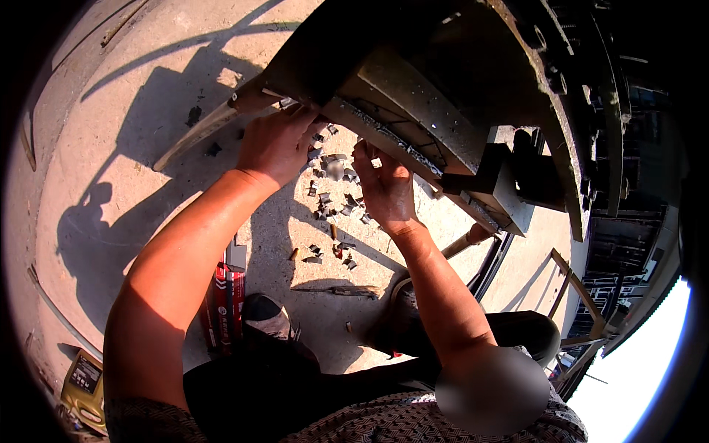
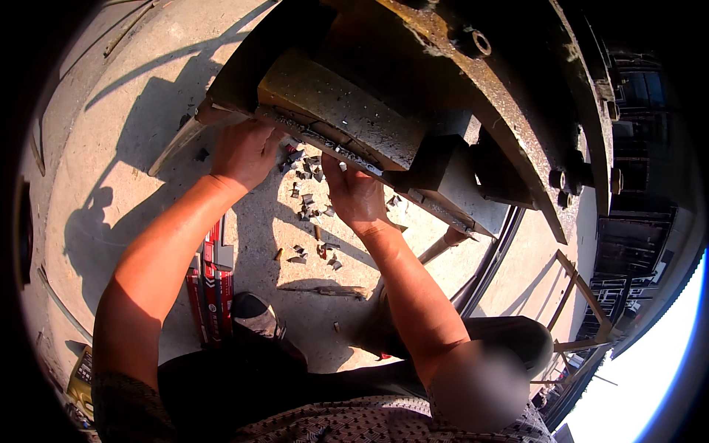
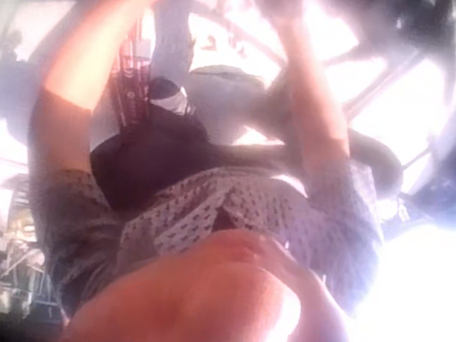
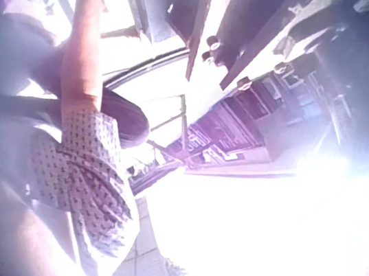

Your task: The person sits on the floor and uses a manual metal cutter to cut several metal rods into smaller pieces. They repeatedly place a rod into the cutter, squeeze the handles to cut, and remove the cut piece, accumulating a pile of small metal segments.

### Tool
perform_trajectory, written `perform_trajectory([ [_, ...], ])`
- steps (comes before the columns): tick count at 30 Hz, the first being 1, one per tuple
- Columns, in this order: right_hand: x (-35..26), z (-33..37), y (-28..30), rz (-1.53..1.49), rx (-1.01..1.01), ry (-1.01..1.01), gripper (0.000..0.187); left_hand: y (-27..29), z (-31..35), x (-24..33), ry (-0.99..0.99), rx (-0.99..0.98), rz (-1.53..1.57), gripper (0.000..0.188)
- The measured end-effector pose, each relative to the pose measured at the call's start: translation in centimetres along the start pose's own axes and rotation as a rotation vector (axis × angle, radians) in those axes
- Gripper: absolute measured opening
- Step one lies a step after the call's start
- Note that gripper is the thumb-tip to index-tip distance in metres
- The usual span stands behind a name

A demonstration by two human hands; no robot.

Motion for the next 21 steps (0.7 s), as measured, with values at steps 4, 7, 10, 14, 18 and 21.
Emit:
perform_trajectory([
  [4, 0.0, 0.3, 0.4, 0.12, 0.009, 0.036, 0.024, -0.8, 0.1, -0.6, 0.004, -0.042, -0.059, 0.013],
  [7, 0.3, 0.0, 0.3, 0.171, 0.083, 0.211, 0.022, -1.9, -0.1, -1.4, -0.046, 0.036, -0.065, 0.013],
  [10, 1.3, 0.1, 0.3, 0.222, 0.084, 0.247, 0.023, -2.3, -0.1, -1.7, -0.055, 0.056, -0.011, 0.011],
  [14, 0.2, 0.1, 0.5, 0.188, 0.086, 0.222, 0.025, -2.0, -0.3, -0.7, -0.074, 0.095, 0.067, 0.011],
  [18, 1.4, 0.2, 0.3, 0.331, 0.1, 0.3, 0.029, -2.0, -1.1, 0.2, -0.096, 0.135, 0.12, 0.023],
  [21, 2.1, 0.1, -0.1, 0.506, 0.112, 0.499, 0.031, -2.4, -1.3, 0.1, -0.08, 0.128, 0.123, 0.024],
])
Point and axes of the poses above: each hand's wrist, its own z-axis away from the middle knuckle, its own y-axis out of the back of the hand, x = y × z, the point moved 2 cm from there along -z, towards the middle knuckle, and after that the axes turned 12 degrees about x, right-handed, at the moved point
